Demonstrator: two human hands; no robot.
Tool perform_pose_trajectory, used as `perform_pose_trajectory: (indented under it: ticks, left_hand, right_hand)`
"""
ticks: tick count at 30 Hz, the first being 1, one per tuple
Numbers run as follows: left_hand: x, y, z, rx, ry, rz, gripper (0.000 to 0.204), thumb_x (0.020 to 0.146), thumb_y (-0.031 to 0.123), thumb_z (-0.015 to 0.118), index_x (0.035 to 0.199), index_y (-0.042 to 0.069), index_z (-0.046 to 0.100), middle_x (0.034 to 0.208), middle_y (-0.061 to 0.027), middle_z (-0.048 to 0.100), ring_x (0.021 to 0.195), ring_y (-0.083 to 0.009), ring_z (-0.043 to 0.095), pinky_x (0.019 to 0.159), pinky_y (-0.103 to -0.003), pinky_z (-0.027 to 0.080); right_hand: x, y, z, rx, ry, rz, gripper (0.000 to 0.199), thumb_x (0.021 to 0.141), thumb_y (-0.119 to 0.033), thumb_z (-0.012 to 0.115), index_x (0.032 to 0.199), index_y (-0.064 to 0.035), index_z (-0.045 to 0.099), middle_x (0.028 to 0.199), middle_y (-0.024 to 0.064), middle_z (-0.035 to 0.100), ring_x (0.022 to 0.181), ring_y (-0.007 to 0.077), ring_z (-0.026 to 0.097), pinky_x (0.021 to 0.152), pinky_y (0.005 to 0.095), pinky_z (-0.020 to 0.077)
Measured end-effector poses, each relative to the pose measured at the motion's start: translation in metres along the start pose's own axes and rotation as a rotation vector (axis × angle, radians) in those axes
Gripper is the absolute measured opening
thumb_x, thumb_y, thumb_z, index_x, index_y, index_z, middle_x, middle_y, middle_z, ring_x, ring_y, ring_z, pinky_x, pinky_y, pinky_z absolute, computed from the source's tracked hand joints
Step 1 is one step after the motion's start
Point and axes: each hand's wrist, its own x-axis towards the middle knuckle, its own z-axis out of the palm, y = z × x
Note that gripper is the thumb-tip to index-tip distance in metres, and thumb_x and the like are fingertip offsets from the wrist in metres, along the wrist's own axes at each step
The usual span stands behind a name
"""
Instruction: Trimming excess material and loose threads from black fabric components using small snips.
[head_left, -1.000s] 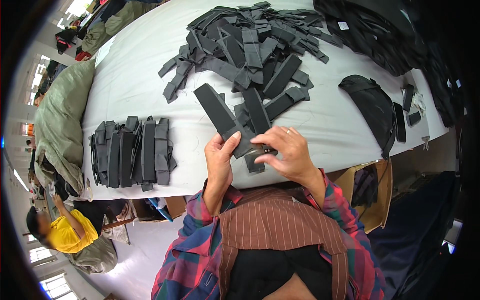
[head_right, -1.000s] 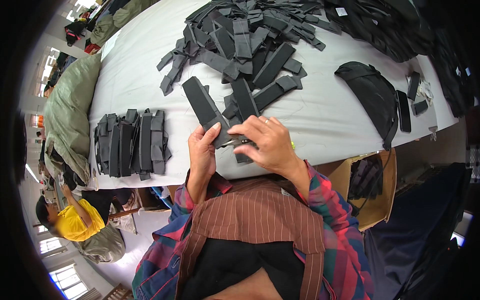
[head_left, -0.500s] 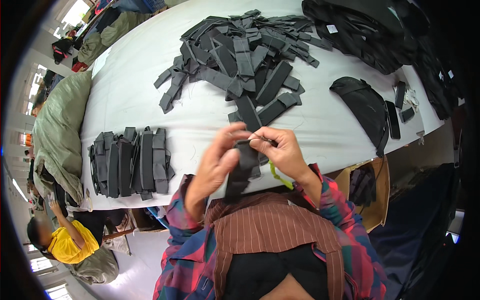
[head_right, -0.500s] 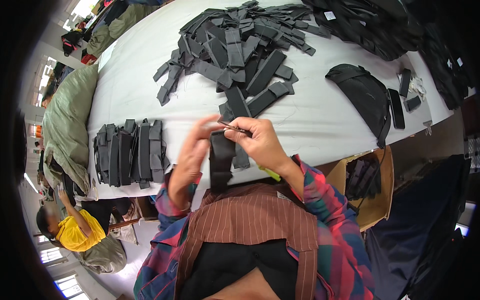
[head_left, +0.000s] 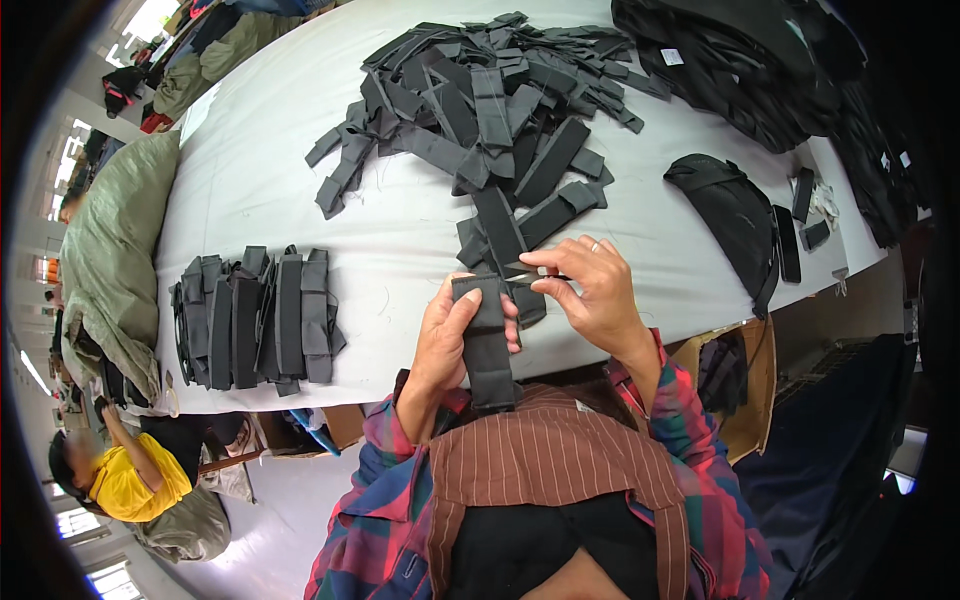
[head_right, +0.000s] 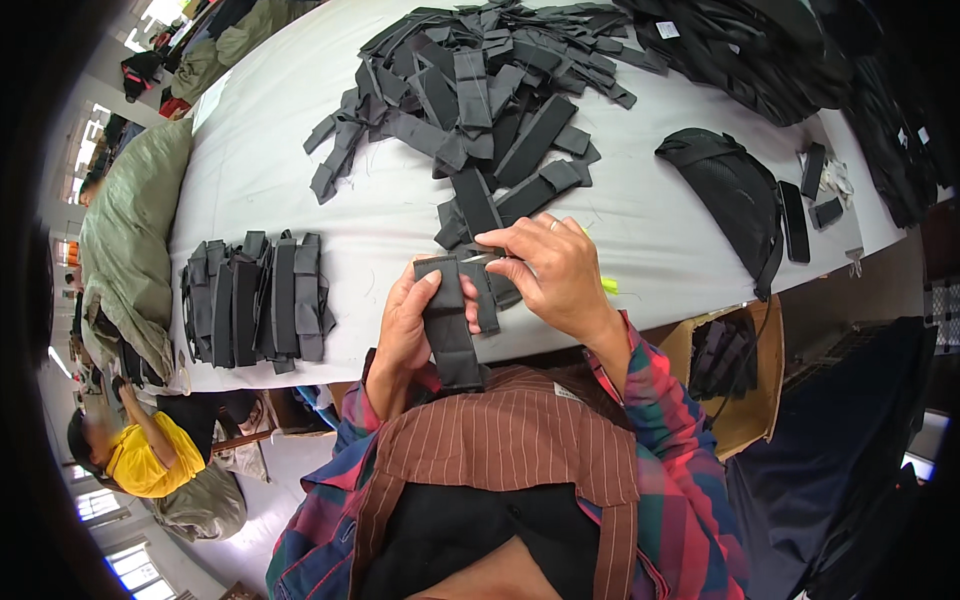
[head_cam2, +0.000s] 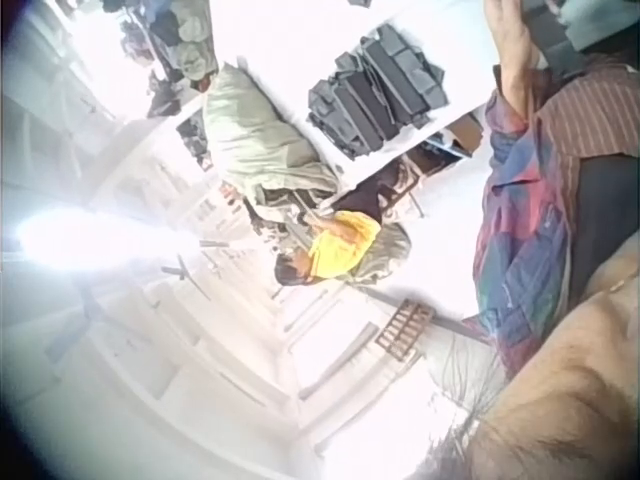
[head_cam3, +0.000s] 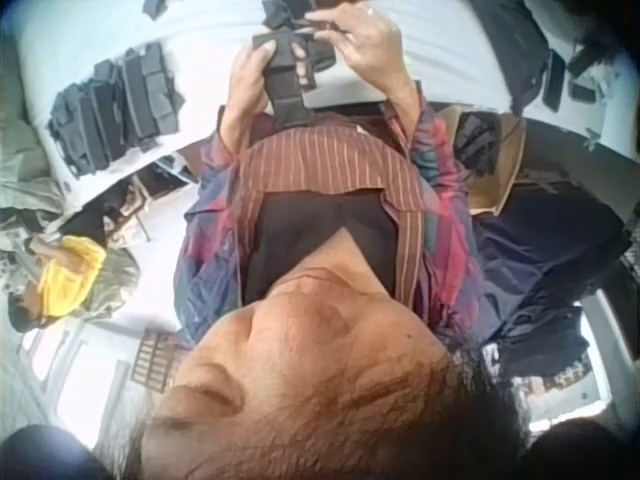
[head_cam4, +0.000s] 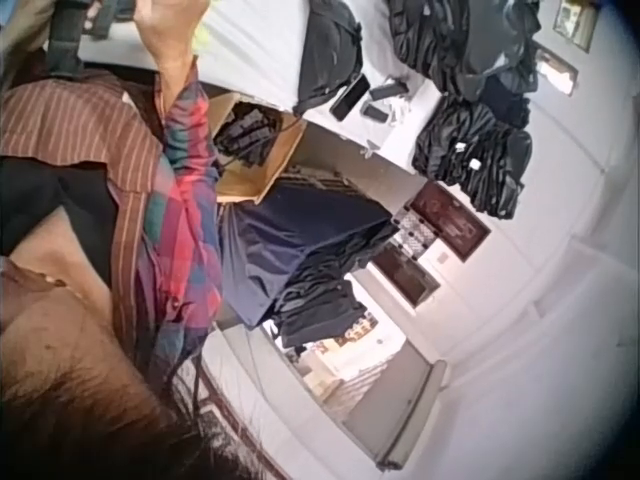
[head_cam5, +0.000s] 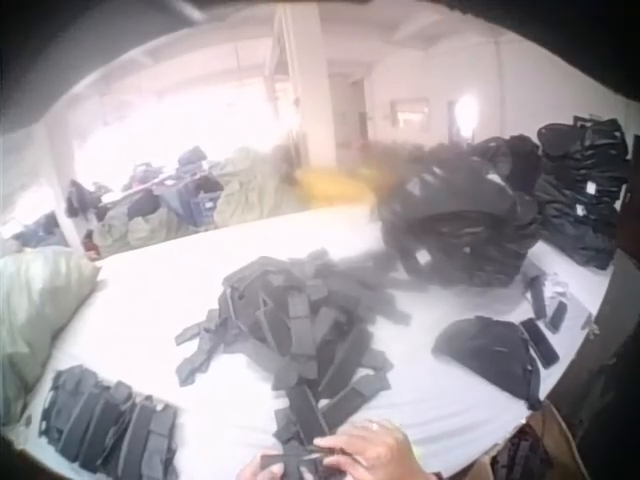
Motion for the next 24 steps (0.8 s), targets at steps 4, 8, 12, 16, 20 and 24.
perform_pose_trajectory:
  ticks: [4, 8, 12, 16, 20, 24]
  left_hand:
    - [-0.0007, -0.0017, 0.0004, -0.014, 0.026, -0.006, 0.018, 0.098, 0.018, 0.043, 0.106, 0.002, 0.040, 0.091, -0.0177, 0.060, 0.069, -0.0226, 0.063, 0.061, -0.037, 0.058]
    - [-0.0007, -0.0026, 0.0002, -0.015, 0.048, -0.010, 0.019, 0.097, 0.018, 0.045, 0.106, 0.001, 0.042, 0.089, -0.0177, 0.061, 0.069, -0.0231, 0.063, 0.060, -0.037, 0.057]
    - [-0.0004, -0.0037, -0.0011, -0.024, 0.036, -0.023, 0.021, 0.098, 0.020, 0.046, 0.107, 0.002, 0.043, 0.090, -0.0159, 0.062, 0.070, -0.0214, 0.065, 0.062, -0.036, 0.059]
    - [-0.0004, -0.0058, -0.0015, -0.022, 0.016, -0.046, 0.020, 0.098, 0.019, 0.045, 0.108, 0.001, 0.045, 0.090, -0.0159, 0.062, 0.070, -0.0210, 0.065, 0.063, -0.035, 0.059]
    - [0.0005, -0.0067, 0.0002, -0.038, -0.018, -0.051, 0.021, 0.097, 0.018, 0.047, 0.106, -0.001, 0.047, 0.090, -0.0179, 0.062, 0.069, -0.0230, 0.064, 0.061, -0.037, 0.058]
    - [-0.0008, -0.0069, 0.0011, -0.038, -0.026, -0.055, 0.020, 0.098, 0.018, 0.046, 0.106, 0.000, 0.048, 0.089, -0.0155, 0.063, 0.069, -0.0198, 0.064, 0.061, -0.034, 0.058]
  right_hand:
    - [-0.0014, 0.0031, 0.0042, -0.146, 0.058, -0.103, 0.027, 0.070, -0.012, 0.073, 0.097, -0.0141, 0.069, 0.072, -0.0007, 0.060, 0.064, 0.0198, 0.049, 0.061, 0.0322, 0.0327]
    - [-0.0025, 0.0021, 0.0075, -0.199, 0.050, -0.161, 0.027, 0.069, -0.011, 0.073, 0.096, -0.0150, 0.069, 0.070, -0.0010, 0.059, 0.061, 0.0200, 0.045, 0.060, 0.0326, 0.0313]
    - [-0.0049, 0.0043, 0.0068, -0.110, 0.058, -0.134, 0.026, 0.069, -0.012, 0.073, 0.095, -0.0149, 0.069, 0.069, -0.0013, 0.058, 0.060, 0.0199, 0.044, 0.060, 0.0325, 0.0308]
    - [-0.0030, 0.0037, 0.0067, -0.155, 0.058, -0.158, 0.026, 0.068, -0.014, 0.074, 0.094, -0.0149, 0.070, 0.069, -0.0021, 0.058, 0.061, 0.0193, 0.043, 0.060, 0.0325, 0.0305]
    - [-0.0022, 0.0020, 0.0047, -0.215, 0.060, -0.204, 0.026, 0.068, -0.015, 0.074, 0.093, -0.0162, 0.070, 0.069, -0.0035, 0.058, 0.061, 0.0182, 0.044, 0.060, 0.0318, 0.0304]
    - [-0.0015, 0.0056, -0.0001, -0.257, 0.020, -0.235, 0.023, 0.068, -0.020, 0.074, 0.091, -0.0178, 0.069, 0.072, -0.0059, 0.059, 0.063, 0.0169, 0.047, 0.061, 0.0303, 0.0316]
